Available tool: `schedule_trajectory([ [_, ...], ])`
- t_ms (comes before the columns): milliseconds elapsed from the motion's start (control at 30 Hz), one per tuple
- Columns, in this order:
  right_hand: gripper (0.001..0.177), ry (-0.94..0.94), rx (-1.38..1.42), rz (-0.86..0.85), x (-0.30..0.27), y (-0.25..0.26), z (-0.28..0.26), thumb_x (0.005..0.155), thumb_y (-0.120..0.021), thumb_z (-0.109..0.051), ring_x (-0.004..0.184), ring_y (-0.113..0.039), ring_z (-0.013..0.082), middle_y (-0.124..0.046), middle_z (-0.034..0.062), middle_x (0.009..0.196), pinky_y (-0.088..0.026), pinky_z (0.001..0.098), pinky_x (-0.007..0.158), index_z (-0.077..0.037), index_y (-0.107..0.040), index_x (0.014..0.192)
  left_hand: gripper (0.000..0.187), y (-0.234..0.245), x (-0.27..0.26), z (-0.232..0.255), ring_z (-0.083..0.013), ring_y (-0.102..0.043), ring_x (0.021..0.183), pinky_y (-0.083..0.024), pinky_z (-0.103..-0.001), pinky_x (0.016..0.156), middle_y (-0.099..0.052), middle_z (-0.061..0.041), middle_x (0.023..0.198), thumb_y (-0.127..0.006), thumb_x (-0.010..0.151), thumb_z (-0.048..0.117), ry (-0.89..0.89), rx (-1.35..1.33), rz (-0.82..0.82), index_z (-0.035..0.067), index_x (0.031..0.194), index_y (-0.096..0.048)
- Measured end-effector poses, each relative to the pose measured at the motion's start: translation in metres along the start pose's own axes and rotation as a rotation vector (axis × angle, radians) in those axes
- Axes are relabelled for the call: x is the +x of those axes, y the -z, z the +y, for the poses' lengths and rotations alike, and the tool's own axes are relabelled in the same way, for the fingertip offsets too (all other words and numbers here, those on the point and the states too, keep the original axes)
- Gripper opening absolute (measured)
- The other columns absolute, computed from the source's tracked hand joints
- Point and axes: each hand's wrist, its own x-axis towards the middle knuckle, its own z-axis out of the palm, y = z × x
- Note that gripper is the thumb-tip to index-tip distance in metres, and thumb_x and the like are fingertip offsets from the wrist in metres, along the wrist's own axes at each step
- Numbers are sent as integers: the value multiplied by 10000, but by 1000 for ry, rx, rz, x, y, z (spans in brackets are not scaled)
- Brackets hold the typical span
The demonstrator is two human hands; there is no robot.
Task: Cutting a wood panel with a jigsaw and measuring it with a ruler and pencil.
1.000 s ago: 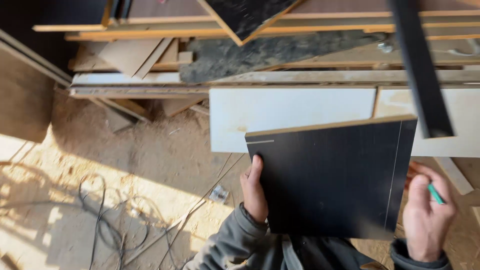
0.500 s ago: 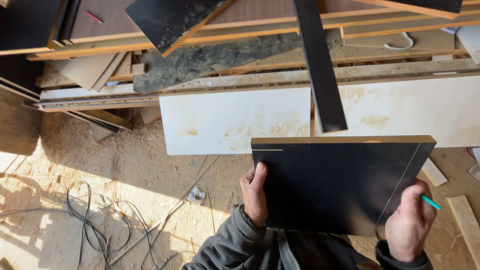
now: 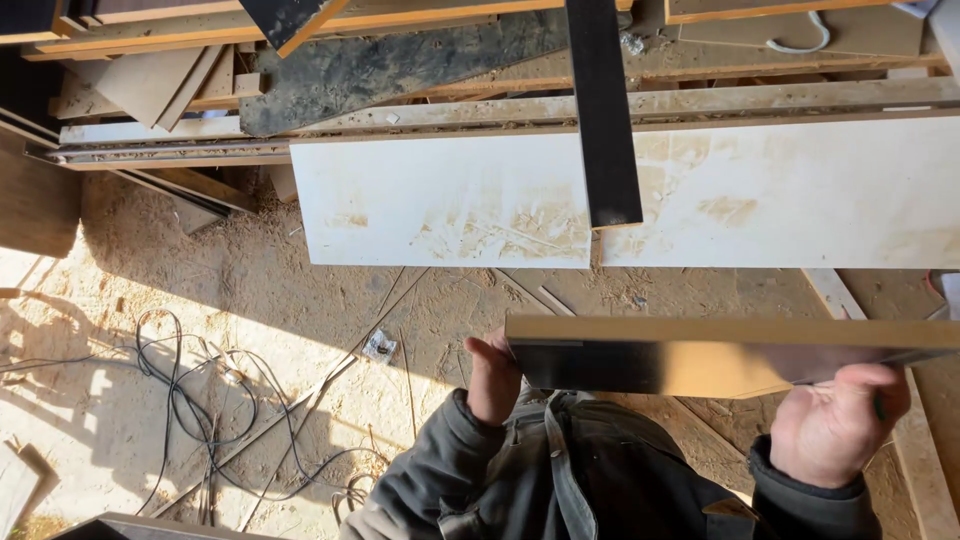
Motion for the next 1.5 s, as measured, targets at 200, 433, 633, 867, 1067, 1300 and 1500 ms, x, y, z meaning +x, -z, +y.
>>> schedule_trajectory([
  [200, 405, -54, 313, -121, 17, 26, 21, 1126, -598, -443, 1081, -662, 153, -694, 55, 1162, -503, 324, 989, -49, -670, 1190, 729, 57, -8, -15, -229, -632, 1163, -492, -397, 1058, -697, -121, 1207, -514, 1051, 674, 181, 153, -437, -15, 1210, -690],
  [433, 446, -318, 1046, -622, 26, 21, 183, 975, -750, -414, 953, -744, 223, -753, 150, 1012, -598, 353, 847, -40, -667, 1201, 784, 1, 18, 19, -235, -526, 1351, -418, -408, 1146, -565, -118, 1468, -620, 983, 599, 495, 383, -810, -2, 1474, -510],
  [633, 509, -727, 1250, -751, -50, -125, 166, 963, -738, -485, 1003, -687, 252, -701, 149, 1053, -566, 409, 906, -40, -628, 1184, 799, 94, 7, -59, -224, -655, 1150, -532, -380, 995, -680, -143, 1280, -592, 956, 630, 593, 345, -543, -14, 1425, -542],
  [867, 526, -929, 771, -437, -89, -200, 172, 1178, -600, -529, 1019, -654, 285, -670, 150, 1105, -557, 430, 936, -11, -589, 1264, 444, 193, -33, -62, -172, -666, 687, -553, -333, 676, -691, -75, 839, -628, 1048, 495, 499, -260, -399, 51, 1031, -646],
  [1067, 738, -644, 175, -870, -87, -226, 13, 1032, -495, -602, 1231, -693, 303, -632, 179, 1436, -622, 425, 960, 28, -521, 1416, 669, 191, -27, 49, -193, -696, 707, -578, -340, 593, -749, -82, 832, -527, 854, 667, 495, -28, 355, 90, 1119, -739],
  [1300, 437, -574, -361, -828, -64, -216, 24, 958, -688, -441, 798, -513, 69, -574, -23, 878, -431, 253, 713, -37, -654, 1121, 551, 169, -23, 88, -168, -681, 850, -550, -304, 745, -755, -119, 1029, -675, 968, 438, 50, 299, 663, -88, 1122, -737],
  [1500, 294, -559, -491, -601, -78, -165, 49, 980, -691, -302, 661, -404, 59, -442, -75, 722, -337, 267, 592, -80, -581, 822, 575, 191, -65, 59, -245, -517, 797, -435, -393, 698, -641, -189, 849, -729, 1067, 387, 82, 583, 697, -184, 998, -710],
])
